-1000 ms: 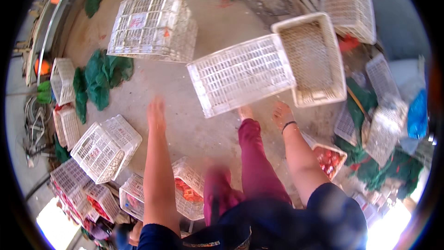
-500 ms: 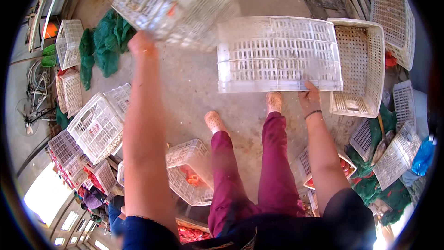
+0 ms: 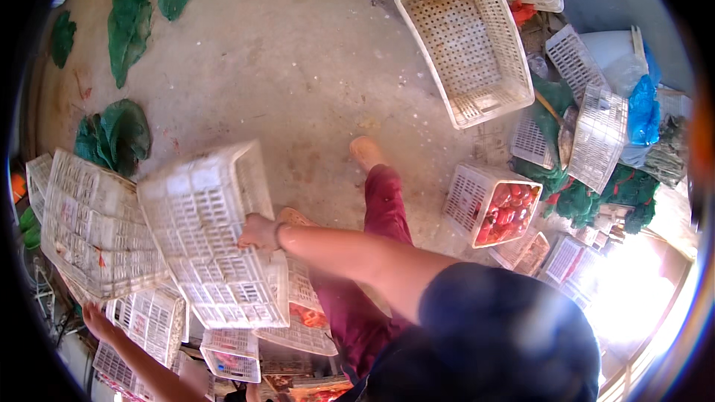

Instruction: The person sorts red bell peppers into crates, moves filled and empty crates across a warehouse floor, and cuts the peppers with a large knife at a workstation.

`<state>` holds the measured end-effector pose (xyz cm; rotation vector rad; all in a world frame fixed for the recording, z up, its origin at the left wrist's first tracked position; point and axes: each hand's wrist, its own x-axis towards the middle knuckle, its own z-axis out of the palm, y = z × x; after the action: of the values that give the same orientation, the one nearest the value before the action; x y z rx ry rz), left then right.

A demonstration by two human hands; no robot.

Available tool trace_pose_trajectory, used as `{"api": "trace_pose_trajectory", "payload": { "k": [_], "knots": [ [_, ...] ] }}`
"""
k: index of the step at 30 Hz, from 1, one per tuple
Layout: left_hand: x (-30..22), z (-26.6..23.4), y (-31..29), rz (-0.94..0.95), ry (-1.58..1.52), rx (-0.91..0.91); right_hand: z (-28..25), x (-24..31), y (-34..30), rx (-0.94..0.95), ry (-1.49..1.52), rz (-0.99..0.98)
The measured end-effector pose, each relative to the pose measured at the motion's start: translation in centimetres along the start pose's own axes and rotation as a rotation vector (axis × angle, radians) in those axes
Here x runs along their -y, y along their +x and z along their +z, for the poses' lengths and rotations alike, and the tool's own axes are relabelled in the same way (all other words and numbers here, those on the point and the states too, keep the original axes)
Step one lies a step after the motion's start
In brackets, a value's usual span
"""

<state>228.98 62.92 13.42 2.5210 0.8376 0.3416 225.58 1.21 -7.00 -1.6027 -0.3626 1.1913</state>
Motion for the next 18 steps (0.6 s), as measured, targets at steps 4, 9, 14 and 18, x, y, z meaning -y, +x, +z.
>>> {"api": "trace_pose_trajectory", "payload": {
  "k": [4, 9, 14, 18],
  "knots": [
    [-14.5, 0.9, -11.5, 0.369, 0.483, -0.165, -4.3, 6.6, -1.4, -0.221, 0.318, 0.214],
    [-29.0, 14.1, -32.4, 0.142, 0.202, 0.407, -11.5, 0.0, -14.2, -1.041, 1.02, 0.223],
    [-41.1, 21.5, -49.4, 0.482, 0.152, 1.079, -20.6, -34.3, -36.3, -1.877, 1.426, 0.003],
    [-42.1, 20.4, -55.4, 0.2, 0.154, 1.17, -29.6, -44.0, -49.6, -1.381, -0.228, 0.779]
  ]
}}
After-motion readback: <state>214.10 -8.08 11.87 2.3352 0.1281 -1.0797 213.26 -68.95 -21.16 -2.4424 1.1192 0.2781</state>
